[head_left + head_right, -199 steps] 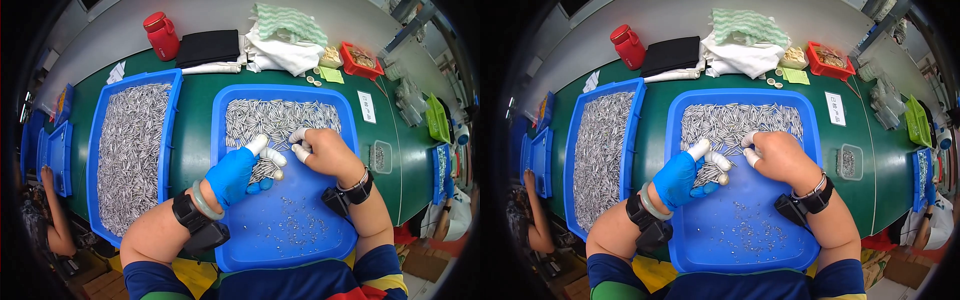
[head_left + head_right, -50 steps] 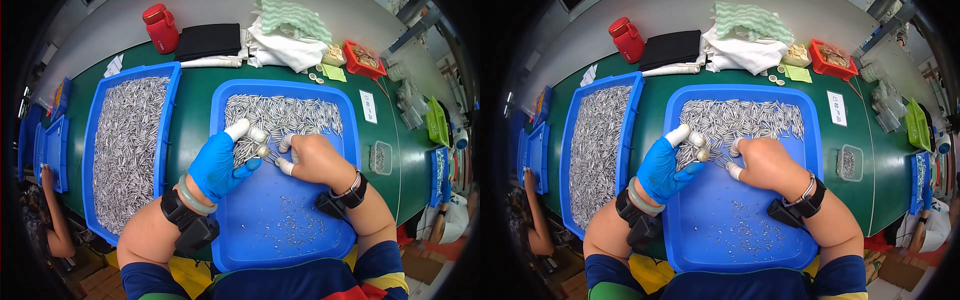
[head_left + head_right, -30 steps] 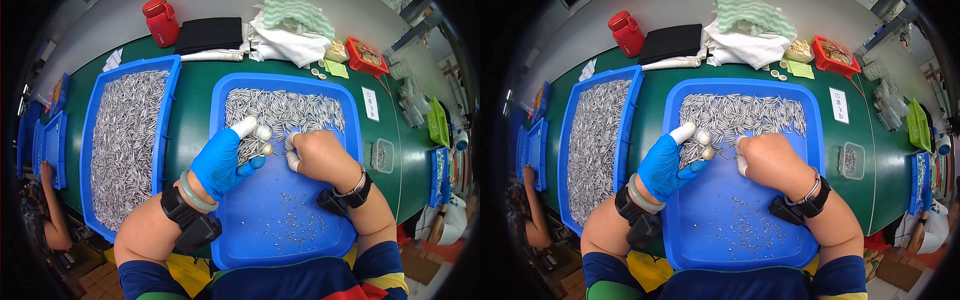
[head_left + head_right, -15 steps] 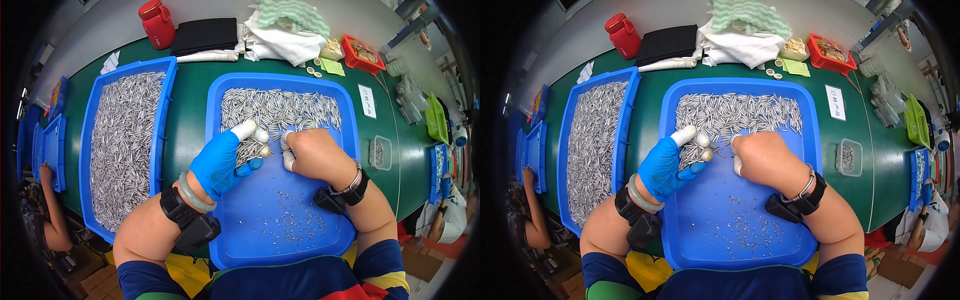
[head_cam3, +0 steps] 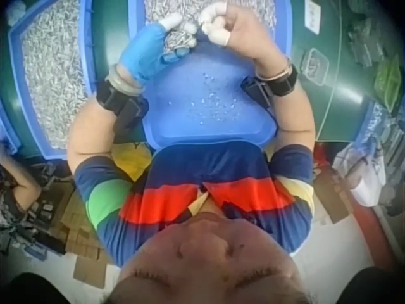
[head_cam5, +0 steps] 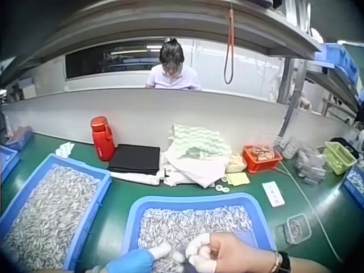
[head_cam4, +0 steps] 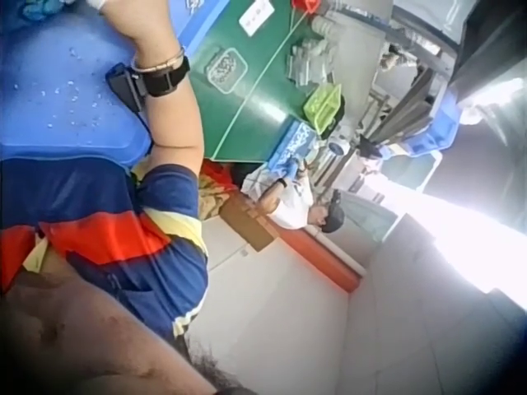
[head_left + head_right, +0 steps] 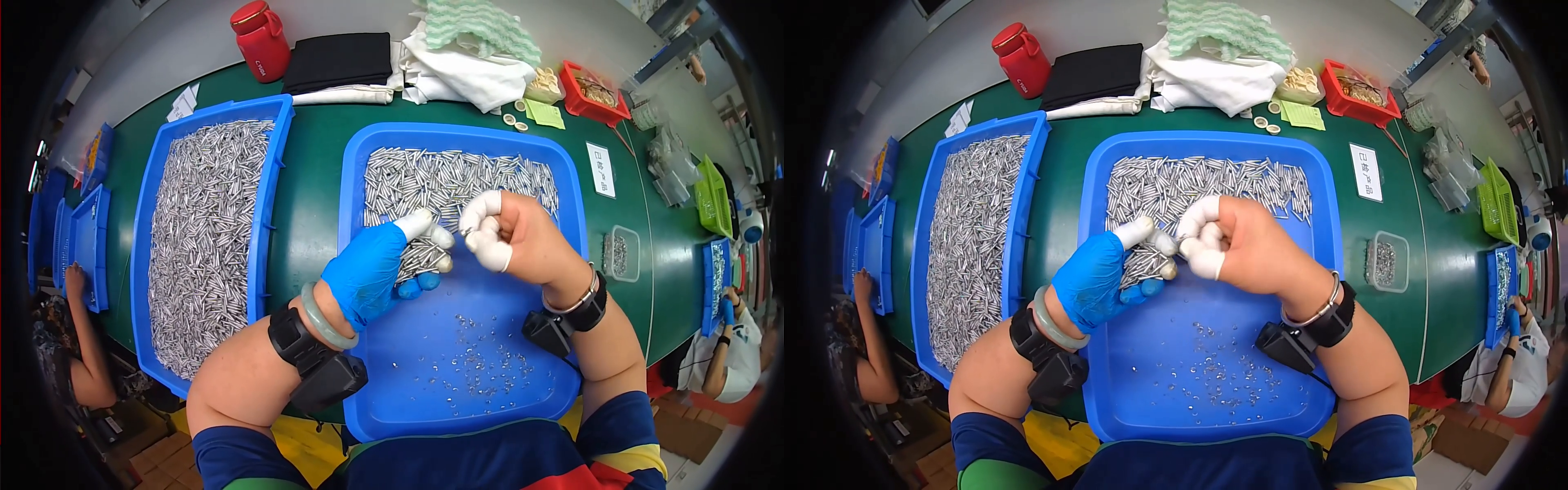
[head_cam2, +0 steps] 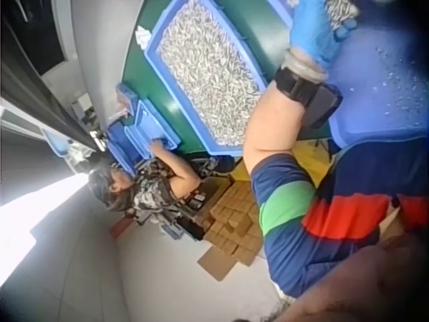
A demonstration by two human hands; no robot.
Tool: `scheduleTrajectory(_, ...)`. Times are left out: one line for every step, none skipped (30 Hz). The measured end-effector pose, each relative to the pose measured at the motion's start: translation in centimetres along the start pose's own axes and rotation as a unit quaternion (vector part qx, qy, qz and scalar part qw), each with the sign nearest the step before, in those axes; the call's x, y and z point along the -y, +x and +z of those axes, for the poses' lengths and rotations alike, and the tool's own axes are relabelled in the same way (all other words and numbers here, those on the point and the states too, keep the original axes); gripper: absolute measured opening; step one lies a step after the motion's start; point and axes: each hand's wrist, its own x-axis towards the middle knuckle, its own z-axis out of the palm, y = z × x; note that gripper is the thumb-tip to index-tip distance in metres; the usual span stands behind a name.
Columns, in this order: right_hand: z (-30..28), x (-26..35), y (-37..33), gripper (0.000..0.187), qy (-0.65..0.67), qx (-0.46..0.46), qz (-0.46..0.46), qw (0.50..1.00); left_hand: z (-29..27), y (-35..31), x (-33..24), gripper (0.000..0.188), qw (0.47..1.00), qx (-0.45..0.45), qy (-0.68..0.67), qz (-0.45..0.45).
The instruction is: The person picks up metal pins from a blue tray, holds them against a small white pad to rotate and inspect them, and then places them back into the tray.
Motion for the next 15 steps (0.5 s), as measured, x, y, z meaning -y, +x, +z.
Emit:
scheduleTrajectory(0.9,0.6,0.0,0.012,0.000,0.006,-0.011,1.000,-0.2,0.2,0.3,0.026,1.000,0.013,-0.020,0.005)
scheduleTrajectory(1.6,1.0,-0.1,0.011,0.000,0.009,-0.021,1.000,-0.2,0.4,0.4,0.027,0.999,0.027,-0.038,0.009)
scheduleTrajectory(1.9,1.2,-0.2,0.010,0.000,0.013,-0.031,0.999,0.0,0.5,0.4,0.027,0.997,0.042,-0.057,0.013)
scheduleTrajectory(1.6,1.1,-0.1,0.010,0.001,0.012,-0.031,0.999,0.0,0.4,0.3,0.027,0.997,0.042,-0.057,0.012)
scheduleTrajectory(1.0,0.8,0.1,0.009,-0.086,-0.021,-0.021,0.996,-0.1,0.3,0.2,0.027,0.998,0.023,-0.058,0.016)
scheduleTrajectory(0.5,0.4,0.3,0.008,-0.173,-0.054,-0.011,0.983,0.1,0.0,-0.1,0.027,0.998,0.004,-0.058,0.021)
scheduleTrajectory(0.2,0.1,0.4,0.007,-0.257,-0.086,0.000,0.963,0.2,-0.1,-0.3,0.026,0.998,-0.015,-0.059,0.025)
scheduleTrajectory(0.3,-0.3,0.4,0.007,-0.257,-0.086,0.000,0.963,0.1,-0.1,-0.3,0.026,0.998,-0.015,-0.059,0.024)
scheduleTrajectory(0.6,-0.6,0.6,0.007,-0.317,-0.075,-0.031,0.945,0.1,-0.2,-0.3,0.026,0.997,-0.023,-0.067,0.031)
scheduleTrajectory(0.9,-1.0,0.7,0.007,-0.376,-0.062,-0.063,0.922,0.1,-0.2,-0.3,0.026,0.996,-0.031,-0.075,0.037)
scheduleTrajectory(1.1,-1.3,0.8,0.007,-0.433,-0.050,-0.094,0.895,0.0,-0.2,-0.3,0.025,0.995,-0.039,-0.083,0.043)
scheduleTrajectory(1.2,-1.6,0.9,0.007,-0.434,-0.050,-0.093,0.895,0.0,-0.2,-0.3,0.025,0.995,-0.038,-0.083,0.043)
scheduleTrajectory(1.3,-1.9,1.0,0.008,-0.458,-0.054,-0.103,0.881,-0.1,-0.3,-0.3,0.025,0.996,-0.030,-0.074,0.042)
scheduleTrajectory(1.4,-2.1,1.0,0.009,-0.483,-0.057,-0.114,0.867,-0.2,-0.3,-0.4,0.025,0.997,-0.022,-0.066,0.041)
scheduleTrajectory(1.4,-2.2,1.0,0.011,-0.506,-0.061,-0.125,0.851,-0.2,-0.3,-0.4,0.025,0.997,-0.014,-0.057,0.041)
